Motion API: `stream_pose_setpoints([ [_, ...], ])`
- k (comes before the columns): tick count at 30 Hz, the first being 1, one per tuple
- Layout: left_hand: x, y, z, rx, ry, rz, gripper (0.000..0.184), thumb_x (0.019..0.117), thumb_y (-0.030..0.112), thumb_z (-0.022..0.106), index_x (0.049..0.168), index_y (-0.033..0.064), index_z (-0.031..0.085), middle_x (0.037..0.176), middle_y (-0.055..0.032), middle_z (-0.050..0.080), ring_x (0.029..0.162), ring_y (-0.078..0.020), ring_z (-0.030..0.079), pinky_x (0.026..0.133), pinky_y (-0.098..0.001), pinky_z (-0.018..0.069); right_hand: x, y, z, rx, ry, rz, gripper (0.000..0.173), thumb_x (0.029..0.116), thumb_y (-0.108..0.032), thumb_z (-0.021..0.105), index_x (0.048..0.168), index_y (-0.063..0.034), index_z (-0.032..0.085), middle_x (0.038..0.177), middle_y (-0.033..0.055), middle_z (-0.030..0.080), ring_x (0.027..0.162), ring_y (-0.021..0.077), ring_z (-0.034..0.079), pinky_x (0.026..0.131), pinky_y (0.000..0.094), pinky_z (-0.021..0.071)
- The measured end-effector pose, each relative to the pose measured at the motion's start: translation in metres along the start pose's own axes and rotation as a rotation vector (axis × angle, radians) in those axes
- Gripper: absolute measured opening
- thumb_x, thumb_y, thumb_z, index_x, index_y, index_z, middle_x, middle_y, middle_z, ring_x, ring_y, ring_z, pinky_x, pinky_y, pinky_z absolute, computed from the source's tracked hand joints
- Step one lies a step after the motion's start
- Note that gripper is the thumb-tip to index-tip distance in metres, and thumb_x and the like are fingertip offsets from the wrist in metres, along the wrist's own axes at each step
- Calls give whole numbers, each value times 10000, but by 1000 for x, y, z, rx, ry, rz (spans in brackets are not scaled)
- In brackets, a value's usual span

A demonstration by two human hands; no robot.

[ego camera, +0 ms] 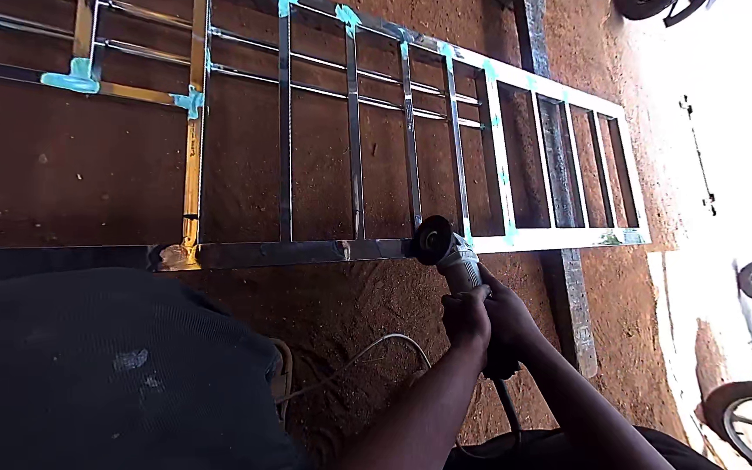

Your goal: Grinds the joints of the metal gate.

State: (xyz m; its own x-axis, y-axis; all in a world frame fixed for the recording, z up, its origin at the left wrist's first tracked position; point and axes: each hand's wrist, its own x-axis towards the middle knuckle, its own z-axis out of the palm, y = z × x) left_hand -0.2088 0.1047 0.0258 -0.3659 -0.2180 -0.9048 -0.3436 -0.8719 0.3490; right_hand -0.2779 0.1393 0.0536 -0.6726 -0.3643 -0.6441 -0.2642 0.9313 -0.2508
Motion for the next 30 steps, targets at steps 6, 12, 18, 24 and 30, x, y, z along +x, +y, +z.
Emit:
stream_pose_setpoints([
  [6, 7, 4, -1, -39, -113, -19, 464, 932, 408, 717, 1179, 23, 643, 1076, -201, 670, 1034, -335, 640, 872, -548, 513, -5, -6, -1, -44, 78, 60, 617, 1035, -256, 585, 1611, -216, 365, 1199, 201, 694, 1103, 370, 670, 928, 612, 508],
  [12, 9, -2, 4, -60, 39, 26, 448, 952, 409, 707, 1175, 31, 613, 1021, -196, 672, 1012, -346, 648, 851, -558, 518, 1, -4, 0, -89, -9, -45, 637, 1041, -241, 573, 1628, -263, 328, 1202, 176, 703, 1093, 348, 679, 924, 597, 519],
  [18, 9, -1, 3, -45, -51, 35, 405, 942, 399, 704, 1093, 24, 669, 1018, -189, 675, 1002, -328, 642, 852, -546, 508, -6, -10, -2, -105, 61, 24, 628, 1050, -250, 558, 1630, -204, 320, 1172, 220, 696, 1069, 392, 676, 899, 624, 512],
  [24, 7, -3, 1, -129, 31, 54, 440, 953, 376, 692, 1216, 34, 604, 1045, -202, 669, 1004, -349, 644, 846, -566, 515, -1, -10, 0, -114, -24, -65, 656, 1040, -209, 557, 1640, -251, 295, 1137, 202, 711, 1029, 378, 690, 877, 610, 527],
  [30, 8, -6, 4, -117, -61, 65, 384, 956, 402, 675, 1057, 31, 666, 966, -177, 674, 938, -319, 650, 810, -541, 515, -9, -16, -5, -161, 47, 19, 646, 1048, -238, 543, 1639, -189, 288, 1133, 242, 692, 1038, 414, 675, 870, 625, 515],
])
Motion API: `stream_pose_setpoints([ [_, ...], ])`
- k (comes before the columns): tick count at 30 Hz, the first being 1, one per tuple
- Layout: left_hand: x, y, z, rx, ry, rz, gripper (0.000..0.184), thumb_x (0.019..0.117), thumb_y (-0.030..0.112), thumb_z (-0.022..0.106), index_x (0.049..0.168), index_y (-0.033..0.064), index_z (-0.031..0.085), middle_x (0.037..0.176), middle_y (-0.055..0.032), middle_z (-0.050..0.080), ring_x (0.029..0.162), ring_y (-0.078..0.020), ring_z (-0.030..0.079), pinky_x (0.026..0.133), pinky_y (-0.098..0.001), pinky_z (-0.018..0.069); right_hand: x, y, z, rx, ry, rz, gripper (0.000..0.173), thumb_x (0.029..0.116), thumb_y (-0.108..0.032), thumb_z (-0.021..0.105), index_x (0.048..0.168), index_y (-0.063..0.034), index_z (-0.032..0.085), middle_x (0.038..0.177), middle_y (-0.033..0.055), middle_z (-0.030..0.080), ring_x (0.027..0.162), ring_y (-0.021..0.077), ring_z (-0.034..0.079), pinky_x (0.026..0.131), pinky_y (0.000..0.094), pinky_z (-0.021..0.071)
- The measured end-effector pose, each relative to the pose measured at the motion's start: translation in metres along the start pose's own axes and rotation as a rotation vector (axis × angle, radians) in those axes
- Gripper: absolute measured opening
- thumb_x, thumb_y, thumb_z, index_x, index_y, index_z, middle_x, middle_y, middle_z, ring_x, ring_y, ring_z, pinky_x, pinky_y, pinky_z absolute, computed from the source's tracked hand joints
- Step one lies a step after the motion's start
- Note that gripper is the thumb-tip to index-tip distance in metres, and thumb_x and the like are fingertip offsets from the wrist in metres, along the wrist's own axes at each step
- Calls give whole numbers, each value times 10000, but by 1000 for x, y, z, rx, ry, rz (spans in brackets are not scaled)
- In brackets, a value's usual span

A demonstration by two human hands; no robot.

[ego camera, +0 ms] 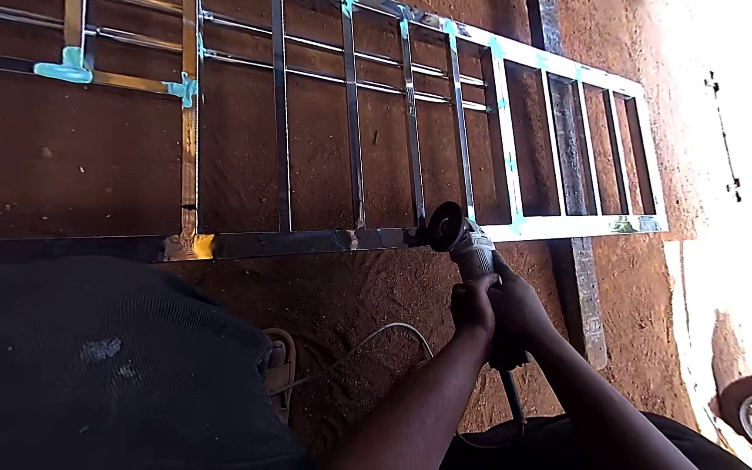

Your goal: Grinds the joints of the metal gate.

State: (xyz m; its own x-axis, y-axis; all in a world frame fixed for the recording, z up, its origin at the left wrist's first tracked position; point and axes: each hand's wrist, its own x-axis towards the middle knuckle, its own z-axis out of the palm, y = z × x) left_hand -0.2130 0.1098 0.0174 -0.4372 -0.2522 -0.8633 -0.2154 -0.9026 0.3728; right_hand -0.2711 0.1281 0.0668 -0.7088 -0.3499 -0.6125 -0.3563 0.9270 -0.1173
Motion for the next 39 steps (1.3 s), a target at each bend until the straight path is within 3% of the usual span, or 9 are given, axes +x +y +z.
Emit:
stream_pose_setpoints([
  [3, -1, -6, 2, -43, 101, 2, 420, 954, 405, 676, 1175, 54, 611, 996, -179, 670, 959, -329, 648, 812, -550, 519, 6, 7, 5, 36, -56, -71, 663, 1042, -227, 563, 1643, -265, 287, 1123, 201, 712, 1012, 373, 692, 862, 608, 531],
  [5, -1, -6, 1, -44, 111, 11, 411, 955, 389, 672, 1181, 52, 610, 996, -181, 667, 961, -333, 643, 811, -553, 513, 7, 9, 8, 62, -69, -76, 684, 1026, -221, 585, 1640, -287, 293, 1120, 192, 715, 1005, 367, 692, 856, 612, 529],
  [10, -1, -3, -1, -1, -32, -8, 415, 975, 406, 635, 1140, 25, 634, 1017, -192, 667, 974, -328, 640, 836, -546, 509, -2, 2, -2, -14, -23, 1, 652, 1060, -288, 541, 1642, -187, 267, 1124, 255, 688, 1035, 432, 673, 867, 642, 510],
  [15, -7, -8, 3, -4, 124, -5, 423, 977, 402, 641, 1218, 58, 595, 1022, -186, 664, 986, -341, 641, 831, -562, 512, 5, 13, 4, 30, -102, -107, 672, 1049, -294, 570, 1647, -269, 263, 1122, 188, 713, 1020, 366, 693, 868, 612, 531],
  [21, -2, -8, 5, -39, -39, -11, 419, 1004, 405, 594, 1190, 29, 605, 1029, -192, 656, 973, -326, 633, 840, -543, 509, -3, 5, -6, -75, -26, 1, 688, 1045, -268, 579, 1645, -195, 250, 1115, 251, 690, 1016, 433, 680, 858, 638, 521],
  [27, -10, -22, 5, -125, 27, 23, 449, 987, 436, 576, 1260, 83, 540, 1030, -162, 642, 942, -297, 622, 781, -528, 510, -2, 12, -2, -80, -119, -61, 739, 1035, -259, 601, 1658, -239, 205, 1067, 234, 699, 965, 409, 690, 841, 614, 539],
  [33, -4, -21, 11, -105, -34, -6, 415, 1023, 426, 571, 1214, 58, 593, 1016, -173, 657, 960, -303, 636, 841, -519, 513, -5, 12, -8, -129, -55, -13, 726, 1035, -289, 602, 1648, -194, 226, 1046, 239, 697, 956, 411, 693, 829, 619, 538],
  [36, -8, -28, 10, -115, 47, 14, 442, 1023, 470, 558, 1254, 93, 572, 1017, -159, 667, 954, -298, 647, 826, -525, 524, -3, 18, -4, -99, -101, -111, 742, 1035, -308, 610, 1657, -215, 215, 1029, 206, 713, 936, 369, 704, 842, 592, 549],
  [39, -11, -28, 5, -121, 22, 11, 510, 1013, 529, 530, 1305, 110, 543, 1055, -159, 657, 967, -297, 631, 812, -529, 515, -4, 17, 0, -101, -113, -92, 752, 1036, -325, 608, 1660, -243, 197, 1031, 208, 710, 935, 382, 702, 833, 597, 549],
])
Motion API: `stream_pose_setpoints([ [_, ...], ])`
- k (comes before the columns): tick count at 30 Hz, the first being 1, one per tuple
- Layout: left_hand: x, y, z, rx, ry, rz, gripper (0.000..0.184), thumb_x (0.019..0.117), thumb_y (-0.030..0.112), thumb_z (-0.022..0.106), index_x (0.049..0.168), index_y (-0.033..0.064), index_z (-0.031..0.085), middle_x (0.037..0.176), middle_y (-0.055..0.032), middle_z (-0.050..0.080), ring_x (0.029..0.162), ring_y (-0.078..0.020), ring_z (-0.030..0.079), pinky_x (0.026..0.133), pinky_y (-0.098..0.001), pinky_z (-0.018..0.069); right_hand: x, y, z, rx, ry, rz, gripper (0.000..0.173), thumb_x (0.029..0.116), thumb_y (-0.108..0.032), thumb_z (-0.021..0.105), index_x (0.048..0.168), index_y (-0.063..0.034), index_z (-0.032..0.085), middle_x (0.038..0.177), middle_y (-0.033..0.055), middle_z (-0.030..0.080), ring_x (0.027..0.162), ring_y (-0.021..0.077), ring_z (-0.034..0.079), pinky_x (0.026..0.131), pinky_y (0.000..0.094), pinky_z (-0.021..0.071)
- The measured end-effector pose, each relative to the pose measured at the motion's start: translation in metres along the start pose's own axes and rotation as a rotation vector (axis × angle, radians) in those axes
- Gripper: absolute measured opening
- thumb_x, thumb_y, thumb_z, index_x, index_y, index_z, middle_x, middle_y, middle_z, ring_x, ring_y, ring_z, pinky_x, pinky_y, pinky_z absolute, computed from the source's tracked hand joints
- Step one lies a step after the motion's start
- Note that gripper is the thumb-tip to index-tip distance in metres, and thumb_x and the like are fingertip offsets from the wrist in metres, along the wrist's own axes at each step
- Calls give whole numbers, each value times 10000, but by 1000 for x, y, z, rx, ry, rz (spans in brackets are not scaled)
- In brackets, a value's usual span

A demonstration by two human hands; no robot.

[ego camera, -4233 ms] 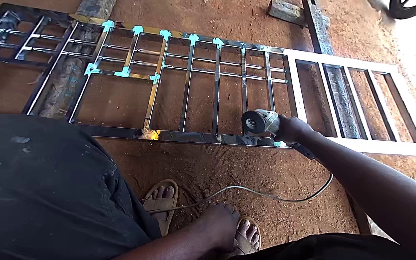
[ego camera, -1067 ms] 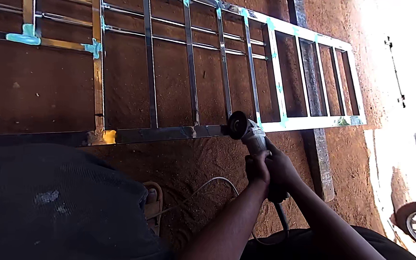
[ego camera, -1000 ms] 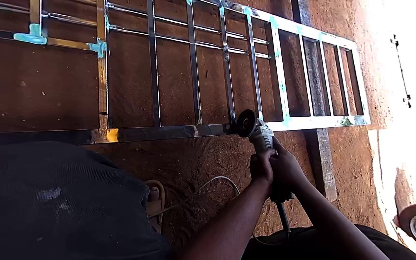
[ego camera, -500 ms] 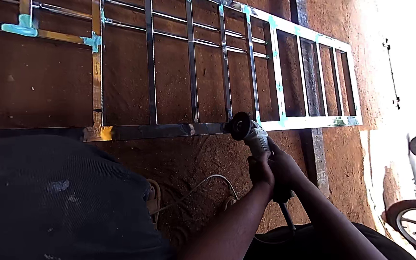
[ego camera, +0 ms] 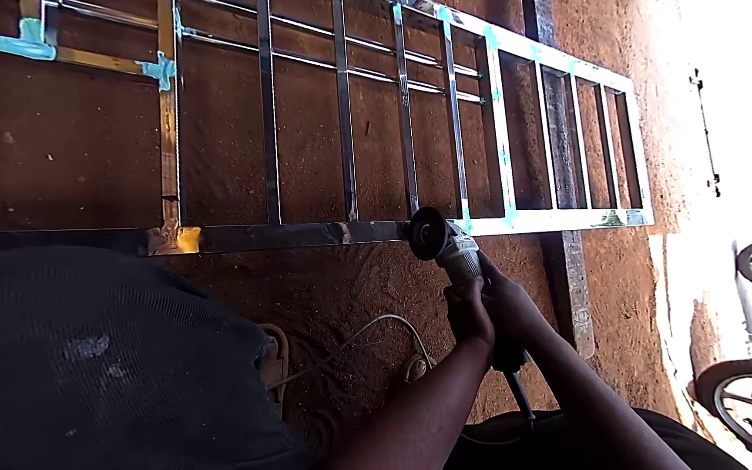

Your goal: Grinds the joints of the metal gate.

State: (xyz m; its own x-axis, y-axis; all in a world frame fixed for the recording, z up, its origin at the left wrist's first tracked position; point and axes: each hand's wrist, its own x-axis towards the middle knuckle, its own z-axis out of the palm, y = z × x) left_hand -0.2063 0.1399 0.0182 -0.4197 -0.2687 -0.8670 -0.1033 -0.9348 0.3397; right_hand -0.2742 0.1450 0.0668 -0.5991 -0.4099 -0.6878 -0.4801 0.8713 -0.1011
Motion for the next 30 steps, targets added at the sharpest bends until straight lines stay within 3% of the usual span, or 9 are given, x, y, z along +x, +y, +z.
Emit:
stream_pose_setpoints([
  [5, 1, 3, 5, 90, 8, -5, 425, 1060, 454, 518, 1196, 62, 607, 1022, -164, 666, 984, -293, 643, 871, -510, 514, -2, 4, -6, -40, 16, 33, 785, 1010, -331, 649, 1650, -179, 221, 1034, 224, 701, 941, 384, 699, 843, 591, 546],
  [9, 0, -9, 3, 57, 99, 13, 495, 1063, 523, 480, 1284, 87, 557, 1054, -179, 667, 995, -314, 646, 856, -541, 520, 1, 9, 2, -31, -36, -26, 774, 1019, -362, 631, 1657, -237, 212, 1029, 196, 714, 940, 357, 709, 852, 569, 557],
  [14, 4, -9, 2, 103, -67, -5, 598, 1036, 596, 466, 1281, 62, 575, 1094, -187, 662, 1019, -313, 637, 878, -536, 515, -3, 10, 0, -39, 19, 86, 757, 1031, -368, 602, 1652, -180, 212, 1016, 221, 704, 934, 388, 702, 840, 586, 550],
  [17, 2, -11, 6, 98, -18, -13, 526, 1039, 543, 512, 1214, 55, 602, 1046, -179, 668, 982, -305, 646, 865, -529, 520, -4, 14, -3, -83, 6, 81, 788, 1011, -330, 628, 1654, -173, 201, 1013, 211, 704, 922, 374, 705, 835, 569, 557],
  [22, 3, -18, 3, 23, 88, 10, 485, 1037, 491, 549, 1267, 64, 571, 1056, -173, 671, 993, -299, 650, 864, -524, 526, 0, 17, 10, -62, -20, -5, 740, 1022, -369, 611, 1646, -246, 232, 963, 181, 713, 873, 350, 711, 808, 562, 565],
  [27, 4, -13, 2, 6, -67, -21, 471, 1021, 485, 556, 1178, 46, 624, 1026, -162, 664, 961, -276, 640, 846, -492, 520, -8, 12, 4, -83, 30, 88, 763, 1020, -323, 628, 1644, -158, 219, 987, 217, 707, 894, 388, 709, 813, 577, 560],
  [30, 1, -13, 4, -63, -37, -9, 415, 1009, 423, 608, 1172, 42, 614, 978, -149, 659, 904, -260, 639, 803, -468, 527, -6, 15, 3, -110, 26, 6, 777, 1014, -306, 623, 1647, -146, 201, 933, 189, 703, 852, 353, 710, 784, 558, 569],
])
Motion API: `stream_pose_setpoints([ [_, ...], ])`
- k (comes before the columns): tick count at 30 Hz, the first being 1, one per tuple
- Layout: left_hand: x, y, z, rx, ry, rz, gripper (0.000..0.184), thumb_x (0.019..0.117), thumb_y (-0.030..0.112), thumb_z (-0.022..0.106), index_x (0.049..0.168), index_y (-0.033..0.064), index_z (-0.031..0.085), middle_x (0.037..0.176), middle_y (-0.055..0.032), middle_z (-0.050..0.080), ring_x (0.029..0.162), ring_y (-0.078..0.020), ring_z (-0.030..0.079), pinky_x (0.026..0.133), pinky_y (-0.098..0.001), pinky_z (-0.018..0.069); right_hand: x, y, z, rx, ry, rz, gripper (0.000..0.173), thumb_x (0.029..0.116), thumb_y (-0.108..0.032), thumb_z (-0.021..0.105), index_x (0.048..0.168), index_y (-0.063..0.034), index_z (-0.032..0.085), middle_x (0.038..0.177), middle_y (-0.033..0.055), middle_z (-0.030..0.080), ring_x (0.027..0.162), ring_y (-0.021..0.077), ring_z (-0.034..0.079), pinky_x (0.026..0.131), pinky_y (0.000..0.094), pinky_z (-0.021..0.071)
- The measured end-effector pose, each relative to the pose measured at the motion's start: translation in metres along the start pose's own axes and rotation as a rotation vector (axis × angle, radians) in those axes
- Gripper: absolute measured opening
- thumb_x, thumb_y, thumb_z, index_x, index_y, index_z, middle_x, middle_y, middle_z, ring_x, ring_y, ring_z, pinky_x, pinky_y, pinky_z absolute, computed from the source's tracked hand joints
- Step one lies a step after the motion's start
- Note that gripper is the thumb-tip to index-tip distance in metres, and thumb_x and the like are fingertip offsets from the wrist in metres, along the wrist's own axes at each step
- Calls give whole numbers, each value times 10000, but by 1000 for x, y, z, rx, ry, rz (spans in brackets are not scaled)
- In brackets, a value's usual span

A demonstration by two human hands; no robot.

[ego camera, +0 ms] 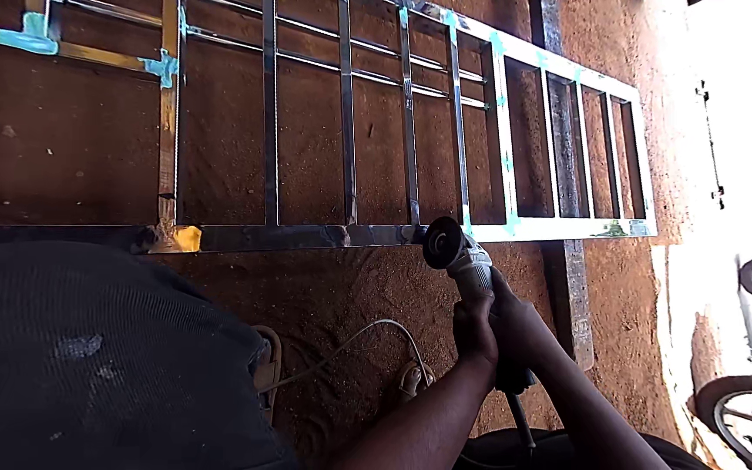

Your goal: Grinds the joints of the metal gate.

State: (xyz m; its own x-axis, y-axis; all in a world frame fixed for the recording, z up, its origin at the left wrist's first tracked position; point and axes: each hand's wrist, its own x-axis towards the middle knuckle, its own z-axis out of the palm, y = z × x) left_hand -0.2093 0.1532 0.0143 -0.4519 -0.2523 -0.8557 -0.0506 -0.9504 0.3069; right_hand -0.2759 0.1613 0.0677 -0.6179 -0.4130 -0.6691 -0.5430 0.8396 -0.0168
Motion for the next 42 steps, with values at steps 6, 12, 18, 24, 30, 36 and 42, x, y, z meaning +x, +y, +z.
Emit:
stream_pose_setpoints([
  [6, 7, 3, -6, -89, 40, 60, 407, 1005, 423, 615, 1210, 71, 595, 986, -134, 658, 904, -249, 638, 792, -458, 529, 8, -9, 7, 27, 10, -99, 728, 1036, -299, 586, 1650, -204, 207, 957, 180, 709, 876, 355, 712, 791, 572, 568],
  [12, 5, 7, -4, -50, -53, -5, 418, 1008, 436, 611, 1201, 66, 597, 966, -128, 650, 880, -236, 625, 778, -441, 518, 4, -14, -7, -54, -60, 28, 822, 1022, -235, 602, 1653, -121, 89, 1043, 214, 685, 959, 385, 701, 855, 568, 565],
  [18, 8, 5, -6, -61, -35, -4, 478, 985, 479, 617, 1254, 87, 575, 1007, -130, 655, 913, -245, 626, 793, -460, 515, 8, -12, 0, -29, -50, -17, 775, 1045, -266, 580, 1657, -165, 116, 1054, 212, 689, 966, 385, 701, 857, 582, 560],
  [24, 4, 9, -5, -14, -91, -13, 459, 991, 475, 605, 1213, 72, 600, 987, -133, 655, 893, -246, 628, 781, -460, 519, 6, -12, -5, -60, -35, 29, 812, 1026, -287, 603, 1647, -109, 111, 1010, 204, 693, 931, 374, 707, 835, 564, 568],
  [30, 6, 9, -11, -103, -48, 5, 489, 969, 486, 625, 1271, 105, 570, 1047, -129, 661, 936, -251, 637, 799, -465, 524, 8, -18, 2, -43, -23, -20, 785, 1029, -290, 606, 1654, -192, 141, 1058, 204, 689, 966, 386, 700, 841, 590, 562],
  [36, 2, 16, -6, -63, -114, -5, 561, 960, 574, 585, 1276, 110, 583, 1054, -127, 673, 928, -246, 646, 799, -471, 530, 7, -20, -8, -54, 23, 48, 792, 1002, -301, 639, 1634, -145, 189, 987, 204, 693, 906, 390, 706, 784, 597, 568],
  [42, 2, 20, -10, -96, -68, -2, 521, 957, 522, 609, 1281, 117, 564, 1055, -125, 662, 941, -249, 636, 799, -470, 523, 8, -22, -1, -33, 39, -19, 723, 1025, -300, 605, 1633, -167, 237, 1033, 207, 691, 955, 395, 696, 813, 601, 555],
])
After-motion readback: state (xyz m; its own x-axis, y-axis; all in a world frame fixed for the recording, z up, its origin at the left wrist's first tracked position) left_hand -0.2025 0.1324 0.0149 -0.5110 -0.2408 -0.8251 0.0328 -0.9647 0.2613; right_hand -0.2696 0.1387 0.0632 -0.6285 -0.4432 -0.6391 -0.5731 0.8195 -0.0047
